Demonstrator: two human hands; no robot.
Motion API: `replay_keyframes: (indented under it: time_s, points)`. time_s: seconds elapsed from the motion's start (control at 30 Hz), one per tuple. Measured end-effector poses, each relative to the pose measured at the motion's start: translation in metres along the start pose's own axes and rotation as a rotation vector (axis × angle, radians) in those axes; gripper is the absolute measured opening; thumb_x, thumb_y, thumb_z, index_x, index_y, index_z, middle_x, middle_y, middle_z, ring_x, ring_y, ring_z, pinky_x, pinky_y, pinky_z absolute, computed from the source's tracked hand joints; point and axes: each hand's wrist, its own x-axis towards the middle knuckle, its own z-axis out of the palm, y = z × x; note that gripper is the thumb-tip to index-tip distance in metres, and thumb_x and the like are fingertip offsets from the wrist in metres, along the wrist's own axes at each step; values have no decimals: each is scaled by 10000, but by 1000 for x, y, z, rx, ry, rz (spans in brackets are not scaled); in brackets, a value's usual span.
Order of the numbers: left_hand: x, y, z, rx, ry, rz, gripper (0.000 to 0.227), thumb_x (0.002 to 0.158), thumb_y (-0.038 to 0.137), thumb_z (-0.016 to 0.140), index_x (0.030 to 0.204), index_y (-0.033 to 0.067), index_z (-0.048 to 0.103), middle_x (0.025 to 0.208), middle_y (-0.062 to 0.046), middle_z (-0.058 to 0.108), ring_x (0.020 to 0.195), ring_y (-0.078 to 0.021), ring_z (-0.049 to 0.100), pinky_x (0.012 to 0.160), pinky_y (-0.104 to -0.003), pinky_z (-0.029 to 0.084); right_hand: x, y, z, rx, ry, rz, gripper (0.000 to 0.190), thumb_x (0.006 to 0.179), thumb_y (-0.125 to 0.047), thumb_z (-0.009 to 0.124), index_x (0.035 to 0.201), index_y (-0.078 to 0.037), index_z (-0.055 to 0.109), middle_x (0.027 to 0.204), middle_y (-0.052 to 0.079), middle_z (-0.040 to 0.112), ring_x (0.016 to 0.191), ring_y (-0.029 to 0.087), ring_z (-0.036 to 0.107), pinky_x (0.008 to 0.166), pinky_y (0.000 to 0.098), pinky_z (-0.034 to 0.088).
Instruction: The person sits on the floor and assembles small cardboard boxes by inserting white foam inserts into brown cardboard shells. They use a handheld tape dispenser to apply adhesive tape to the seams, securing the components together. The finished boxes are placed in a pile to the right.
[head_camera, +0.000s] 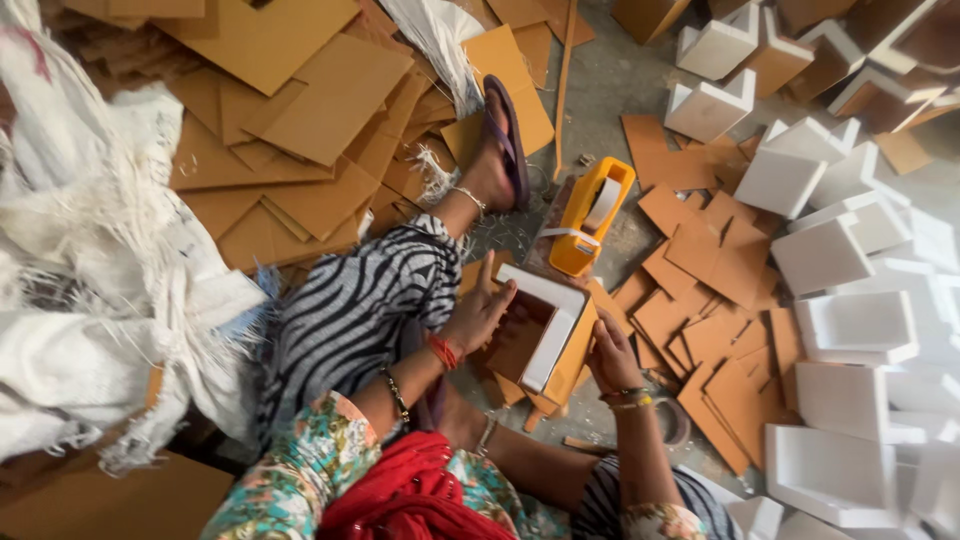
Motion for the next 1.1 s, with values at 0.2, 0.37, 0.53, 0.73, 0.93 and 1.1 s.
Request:
replay_keyframes:
  time_s: [0.2,0.37,0.53,0.73,0.93,1.1]
  points:
    - [39,-34,6,-71,68,762,878,1092,586,463,1692,140,2,1704,-251,257,1494,-361,362,1109,-382,430,2,-22,49,-364,193,-52,309,1001,-180,617,1279,-49,654,1111,5,698,929,74,648,770,257,549]
    - [55,-41,-4,-61,-79,786,545,1153,447,417,1620,172,361,1595,-161,524,1425,-319,552,1152,-385,443,22,-23,54,-528,229,-130,229,1007,-146,661,1191,-19,713,1023,3,705,886,50,633,760,221,523]
    - [38,-30,4,-8,38,694,562,977,298,666,1468,207,407,1415,-140,607,1245,-315,632,975,-382,508,81,-46,39,-699,420,-304,218,1074,-202,677,1031,9,710,864,29,662,739,84,593,674,240,514]
    - [42,-34,35,-233,-118,467,539,984,254,637,1465,293,399,1220,-135,680,1114,-267,722,895,-391,543,159,-86,36,-691,546,95,313,941,-397,719,916,-84,715,709,20,645,577,127,578,533,281,496]
    - [59,-57,74,-208,-101,366,518,1015,298,605,1473,280,363,1168,-175,666,1035,-300,676,880,-408,517,127,-91,54,-1154,579,-177,331,975,-353,765,921,-27,769,718,59,686,609,115,615,543,260,493]
    - [80,-70,98,-292,-23,395,500,1023,384,562,1468,241,386,1264,-172,632,1089,-317,672,925,-405,505,15,-47,102,-669,577,-130,260,984,-255,673,1018,-8,745,821,39,779,555,101,620,478,233,487]
